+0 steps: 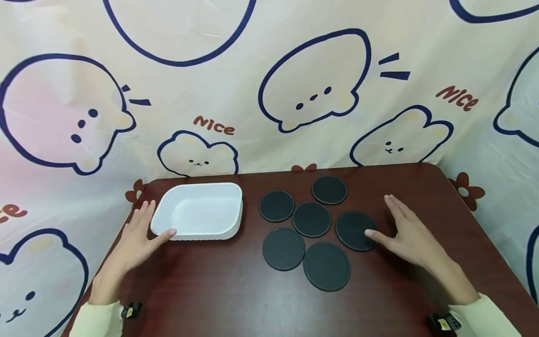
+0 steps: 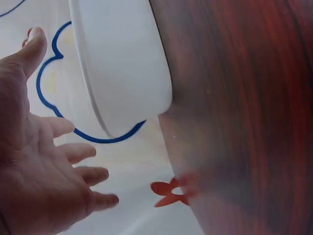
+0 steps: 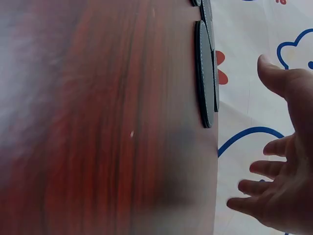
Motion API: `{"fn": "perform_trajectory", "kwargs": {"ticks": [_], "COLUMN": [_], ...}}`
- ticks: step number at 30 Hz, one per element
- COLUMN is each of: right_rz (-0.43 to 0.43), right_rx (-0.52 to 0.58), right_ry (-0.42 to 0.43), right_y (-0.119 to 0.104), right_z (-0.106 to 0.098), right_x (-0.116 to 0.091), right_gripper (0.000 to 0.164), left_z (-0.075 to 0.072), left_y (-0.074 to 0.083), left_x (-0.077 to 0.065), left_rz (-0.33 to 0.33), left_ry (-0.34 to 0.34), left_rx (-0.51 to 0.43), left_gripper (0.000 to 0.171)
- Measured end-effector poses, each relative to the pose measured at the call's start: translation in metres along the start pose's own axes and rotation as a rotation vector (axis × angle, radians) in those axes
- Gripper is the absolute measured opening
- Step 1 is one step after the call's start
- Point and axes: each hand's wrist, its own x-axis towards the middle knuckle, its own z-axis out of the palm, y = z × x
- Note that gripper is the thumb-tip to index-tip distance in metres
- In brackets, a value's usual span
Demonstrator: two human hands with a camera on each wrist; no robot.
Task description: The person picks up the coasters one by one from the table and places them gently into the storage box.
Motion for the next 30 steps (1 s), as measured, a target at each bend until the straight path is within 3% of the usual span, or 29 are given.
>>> {"fn": "perform_trajectory", "kwargs": {"ticks": [6, 11, 22, 30], "right_rz": [-0.033, -0.053, -0.038, -0.049], "right_rx": [0.013, 0.075, 0.294, 0.317], "right_ry": [0.051, 0.047, -0.088, -0.117], "right_y": [-0.003, 0.0, 0.008, 0.008], "right_z": [0.004, 0.006, 0.008, 0.009], "right_x": [0.012, 0.02, 0.035, 0.039], "right_gripper": [0.105, 0.091, 0.077, 0.076], "left_z": [0.002, 0.004, 0.007, 0.01], "left_y": [-0.011, -0.018, -0.021, -0.022], "left_x": [0.005, 0.01, 0.012, 0.011], "left_rz": [0.007, 0.002, -0.042, -0.035], "left_ry": [-0.007, 0.0, -0.017, -0.019], "left_rx": [-0.052, -0.109, -0.248, -0.285], "left_gripper": [0.12, 0.118, 0.116, 0.118]}}
